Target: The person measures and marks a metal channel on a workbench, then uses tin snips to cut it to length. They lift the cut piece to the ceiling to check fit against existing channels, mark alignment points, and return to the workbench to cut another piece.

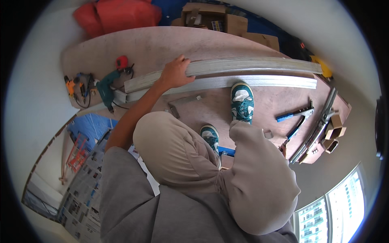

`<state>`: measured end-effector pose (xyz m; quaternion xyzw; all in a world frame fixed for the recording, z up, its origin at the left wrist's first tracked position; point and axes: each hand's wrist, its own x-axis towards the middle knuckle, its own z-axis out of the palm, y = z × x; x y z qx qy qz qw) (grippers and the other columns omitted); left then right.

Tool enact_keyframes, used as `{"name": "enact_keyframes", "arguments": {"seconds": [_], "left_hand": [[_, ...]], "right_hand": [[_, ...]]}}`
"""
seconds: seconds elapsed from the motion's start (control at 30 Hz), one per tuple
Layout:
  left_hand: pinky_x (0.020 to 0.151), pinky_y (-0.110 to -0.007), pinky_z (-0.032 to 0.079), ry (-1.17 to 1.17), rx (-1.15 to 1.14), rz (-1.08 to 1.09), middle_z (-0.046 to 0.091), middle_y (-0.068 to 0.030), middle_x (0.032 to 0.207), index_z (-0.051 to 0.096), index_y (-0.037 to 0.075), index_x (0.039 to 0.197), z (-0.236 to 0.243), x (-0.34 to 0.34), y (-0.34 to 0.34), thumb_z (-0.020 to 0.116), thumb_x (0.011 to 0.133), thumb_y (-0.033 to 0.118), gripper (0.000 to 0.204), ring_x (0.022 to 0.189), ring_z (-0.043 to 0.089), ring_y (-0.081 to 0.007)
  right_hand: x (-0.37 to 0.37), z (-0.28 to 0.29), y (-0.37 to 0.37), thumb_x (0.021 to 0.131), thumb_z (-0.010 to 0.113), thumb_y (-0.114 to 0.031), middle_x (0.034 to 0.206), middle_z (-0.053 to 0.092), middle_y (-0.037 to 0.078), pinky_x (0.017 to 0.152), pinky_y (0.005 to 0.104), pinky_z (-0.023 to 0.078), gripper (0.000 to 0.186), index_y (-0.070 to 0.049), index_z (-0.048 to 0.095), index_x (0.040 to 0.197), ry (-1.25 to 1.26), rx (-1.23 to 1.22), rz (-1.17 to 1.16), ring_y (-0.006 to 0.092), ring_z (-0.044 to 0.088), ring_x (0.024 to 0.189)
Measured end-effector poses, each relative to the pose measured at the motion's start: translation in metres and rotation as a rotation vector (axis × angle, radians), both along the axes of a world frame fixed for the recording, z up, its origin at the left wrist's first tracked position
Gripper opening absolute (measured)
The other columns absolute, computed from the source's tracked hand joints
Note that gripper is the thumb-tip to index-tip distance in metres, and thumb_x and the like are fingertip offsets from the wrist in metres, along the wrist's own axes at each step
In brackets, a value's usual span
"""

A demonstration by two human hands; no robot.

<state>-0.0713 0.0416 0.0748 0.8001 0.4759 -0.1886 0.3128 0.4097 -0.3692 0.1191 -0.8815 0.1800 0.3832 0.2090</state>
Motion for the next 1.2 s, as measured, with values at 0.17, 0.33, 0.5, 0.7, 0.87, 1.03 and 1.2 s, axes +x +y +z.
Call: {"name": "enact_keyframes", "arguments": {"seconds": [0.17,0.33,0.5,0.7,0.87,1.03,1.2], "left_hand": [[0.089,-0.043,0.056,-0.208,0.030,0.063,0.070,-0.0214,0.117,0.064,0.002,0.130,0.016,-0.004,-0.003,0.072,0.079,0.040,0.064,0.099,0.071,-0.0348],[0.087,-0.043,0.057,-0.122,-0.046,0.032,0.075,-0.0218,0.105,0.066,0.003,0.128,0.021,-0.002,0.002,0.067,0.081,0.038,0.059,0.091,0.073,-0.0343],[0.081,-0.043,0.057,-0.119,-0.087,0.095,0.074,-0.0237,0.097,0.070,-0.001,0.115,0.019,0.010,0.004,0.067,0.091,0.050,0.057,0.085,0.072,-0.0365],[0.066,-0.043,0.054,-0.183,-0.013,0.163,0.071,-0.0216,0.080,0.073,-0.002,0.107,0.006,-0.001,0.008,0.062,0.093,0.069,0.074,0.071,0.070,-0.0318],[0.061,-0.041,0.051,-0.190,-0.044,0.280,0.069,-0.0188,0.074,0.072,-0.004,0.107,0.006,-0.020,0.005,0.059,0.096,0.067,0.073,0.065,0.067,-0.0284],[0.060,-0.042,0.050,-0.280,-0.018,0.413,0.068,-0.0189,0.073,0.070,-0.002,0.107,0.032,-0.023,-0.005,0.062,0.096,0.062,0.066,0.064,0.067,-0.0282],[0.063,-0.043,0.051,-0.317,0.082,0.419,0.068,-0.0187,0.073,0.066,0.001,0.109,0.061,-0.019,-0.015,0.063,0.095,0.062,0.063,0.065,0.068,-0.0322]], "right_hand": [[-0.002,0.119,0.044,0.076,0.068,-0.055,0.157,0.038,0.026,0.122,0.0524,0.029,0.109,0.005,0.024,0.156,0.113,0.240,0.222,0.0392,0.036,0.148],[-0.016,0.167,0.096,0.085,0.066,-0.043,0.156,0.042,0.025,0.124,0.0520,0.027,0.092,0.005,0.028,0.155,0.311,0.504,0.466,0.0374,0.037,0.149],[-0.055,0.087,0.179,0.089,0.058,-0.021,0.140,0.058,0.019,0.116,0.0422,0.038,0.054,0.001,0.050,0.137,0.515,0.755,0.575,0.0279,0.054,0.134],[-0.139,0.002,0.265,0.082,0.069,-0.022,0.113,0.062,0.012,0.096,0.0328,0.046,0.066,0.005,0.047,0.138,0.616,0.527,1.171,0.0208,0.059,0.105],[-0.160,0.000,0.283,0.073,0.064,-0.020,0.123,0.061,0.022,0.105,0.0388,0.044,0.088,0.004,0.035,0.152,0.596,0.391,1.378,0.0348,0.059,0.114],[-0.165,0.006,0.293,0.075,0.066,-0.021,0.130,0.059,0.033,0.109,0.0456,0.043,0.090,-0.001,0.031,0.155,0.527,0.428,1.476,0.0476,0.057,0.123],[-0.176,0.012,0.302,0.071,0.069,-0.016,0.134,0.057,0.033,0.110,0.0478,0.042,0.094,-0.001,0.030,0.155,0.473,0.484,1.556,0.0489,0.055,0.127]]}}
